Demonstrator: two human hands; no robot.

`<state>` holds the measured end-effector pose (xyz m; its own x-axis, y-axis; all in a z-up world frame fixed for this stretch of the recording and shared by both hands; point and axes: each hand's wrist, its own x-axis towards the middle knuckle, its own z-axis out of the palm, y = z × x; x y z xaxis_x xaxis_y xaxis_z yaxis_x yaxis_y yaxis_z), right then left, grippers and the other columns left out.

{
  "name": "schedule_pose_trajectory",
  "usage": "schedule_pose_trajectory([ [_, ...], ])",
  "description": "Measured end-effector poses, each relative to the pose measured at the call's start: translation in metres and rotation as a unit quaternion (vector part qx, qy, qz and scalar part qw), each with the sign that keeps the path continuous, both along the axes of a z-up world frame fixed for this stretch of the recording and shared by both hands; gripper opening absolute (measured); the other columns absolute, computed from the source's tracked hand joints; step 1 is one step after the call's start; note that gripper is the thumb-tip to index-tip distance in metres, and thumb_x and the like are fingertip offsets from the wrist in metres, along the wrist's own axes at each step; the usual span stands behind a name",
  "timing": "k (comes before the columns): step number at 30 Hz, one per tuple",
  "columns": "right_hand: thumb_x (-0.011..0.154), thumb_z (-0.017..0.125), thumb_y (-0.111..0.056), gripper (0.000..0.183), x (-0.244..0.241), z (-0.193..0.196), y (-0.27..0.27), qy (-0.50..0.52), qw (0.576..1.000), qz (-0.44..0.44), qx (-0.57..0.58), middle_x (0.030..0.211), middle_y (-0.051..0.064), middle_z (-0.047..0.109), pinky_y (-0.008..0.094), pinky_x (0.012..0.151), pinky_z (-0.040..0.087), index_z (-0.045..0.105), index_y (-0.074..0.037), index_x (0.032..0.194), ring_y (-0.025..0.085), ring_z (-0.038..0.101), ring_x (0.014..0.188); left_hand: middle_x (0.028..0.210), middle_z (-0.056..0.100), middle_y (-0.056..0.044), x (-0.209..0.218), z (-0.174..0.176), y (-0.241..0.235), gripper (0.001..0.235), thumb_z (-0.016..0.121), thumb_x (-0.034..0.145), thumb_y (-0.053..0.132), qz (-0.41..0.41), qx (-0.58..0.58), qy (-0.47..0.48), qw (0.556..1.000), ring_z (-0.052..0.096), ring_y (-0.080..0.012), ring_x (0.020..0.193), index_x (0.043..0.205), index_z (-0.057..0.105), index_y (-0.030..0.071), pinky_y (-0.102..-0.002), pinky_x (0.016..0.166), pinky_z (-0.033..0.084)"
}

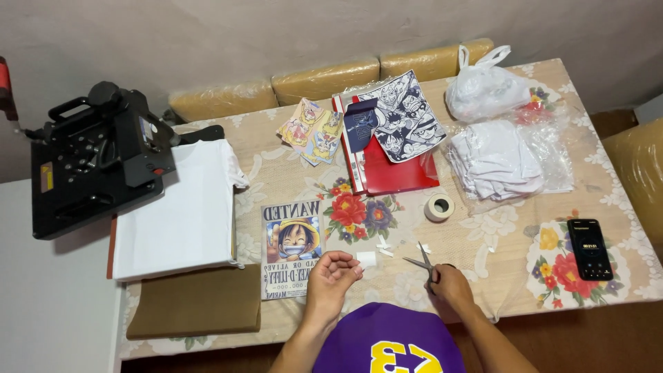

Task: Preparing a printed design for heat transfer by cutting and applying heat-resistant tape to secure it onto a white garment.

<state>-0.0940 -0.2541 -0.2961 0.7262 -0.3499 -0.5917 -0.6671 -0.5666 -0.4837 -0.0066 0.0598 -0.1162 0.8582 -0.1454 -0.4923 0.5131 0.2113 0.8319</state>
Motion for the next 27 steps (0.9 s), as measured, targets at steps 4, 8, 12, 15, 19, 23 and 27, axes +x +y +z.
schedule_pose_trajectory([
  [4,0.086,0.08,-0.006,0.019,0.01,-0.014,-0.003,0.079,0.995,0.053,-0.028,0.096,-0.001,0.077,0.036,0.076,0.053,0.071,-0.023,0.081,0.02,0.073,0.09,0.106,0.082,-0.018,-0.003,0.019,0.006,0.029,0.086,0.092,-0.013,-0.001,-0.014,0.0,1.0,0.078,-0.026,0.098,0.116,0.075,0.0,-0.038,0.086,0.069],
  [8,0.095,0.08,-0.022,0.004,0.028,0.054,0.035,-0.133,0.99,0.047,0.02,0.098,-0.001,0.085,0.034,0.078,0.059,0.079,-0.018,0.096,0.017,0.076,0.088,0.107,0.082,-0.021,-0.005,0.031,0.009,0.034,0.085,0.091,-0.016,0.015,-0.042,-0.008,0.999,0.079,-0.028,0.099,0.119,0.073,-0.002,-0.04,0.086,0.072],
  [12,0.095,0.088,-0.02,0.015,0.033,0.212,0.112,-0.462,0.87,0.084,0.149,0.108,0.006,0.085,0.031,0.084,0.061,0.081,-0.012,0.105,0.018,0.08,0.101,0.101,0.085,-0.023,-0.012,0.039,0.008,0.031,0.088,0.089,-0.011,0.027,-0.049,-0.087,0.995,0.082,-0.0262,0.088,0.114,0.073,-0.002,-0.037,0.083,0.074],
  [15,0.097,0.085,-0.017,0.012,0.027,0.253,0.144,-0.505,0.843,0.08,0.165,0.12,0.01,0.084,0.032,0.083,0.061,0.079,-0.011,0.105,0.022,0.08,0.109,0.104,0.085,-0.022,-0.02,0.05,0.011,0.03,0.089,0.091,-0.006,0.02,-0.048,-0.136,0.989,0.085,-0.0246,0.095,0.116,0.072,0.0,-0.033,0.089,0.073],
  [19,0.103,0.077,-0.008,0.005,0.019,0.25,0.161,-0.511,0.833,0.057,0.205,0.108,0.011,0.083,0.032,0.09,0.065,0.08,-0.007,0.106,0.023,0.081,0.104,0.104,0.085,-0.023,-0.028,0.065,0.019,0.028,0.086,0.095,-0.006,0.003,-0.079,-0.164,0.983,0.084,-0.0246,0.091,0.116,0.068,-0.001,-0.033,0.09,0.072],
  [23,0.102,0.078,-0.002,0.01,0.006,0.252,0.171,-0.483,0.821,-0.027,0.304,0.109,0.013,0.079,0.032,0.092,0.064,0.08,-0.002,0.111,0.023,0.077,0.104,0.108,0.084,-0.023,-0.032,0.077,0.029,0.028,0.085,0.097,-0.005,-0.033,-0.129,-0.197,0.971,0.084,-0.0262,0.092,0.119,0.068,-0.002,-0.037,0.092,0.073],
  [27,0.102,0.077,0.0,0.01,-0.004,0.257,0.173,-0.479,0.811,-0.052,0.332,0.109,0.013,0.077,0.031,0.088,0.064,0.079,0.0,0.112,0.022,0.076,0.103,0.109,0.082,-0.025,-0.032,0.087,0.037,0.027,0.084,0.098,-0.004,-0.071,-0.177,-0.18,0.965,0.084,-0.032,0.089,0.118,0.066,-0.002,-0.041,0.091,0.073],
])
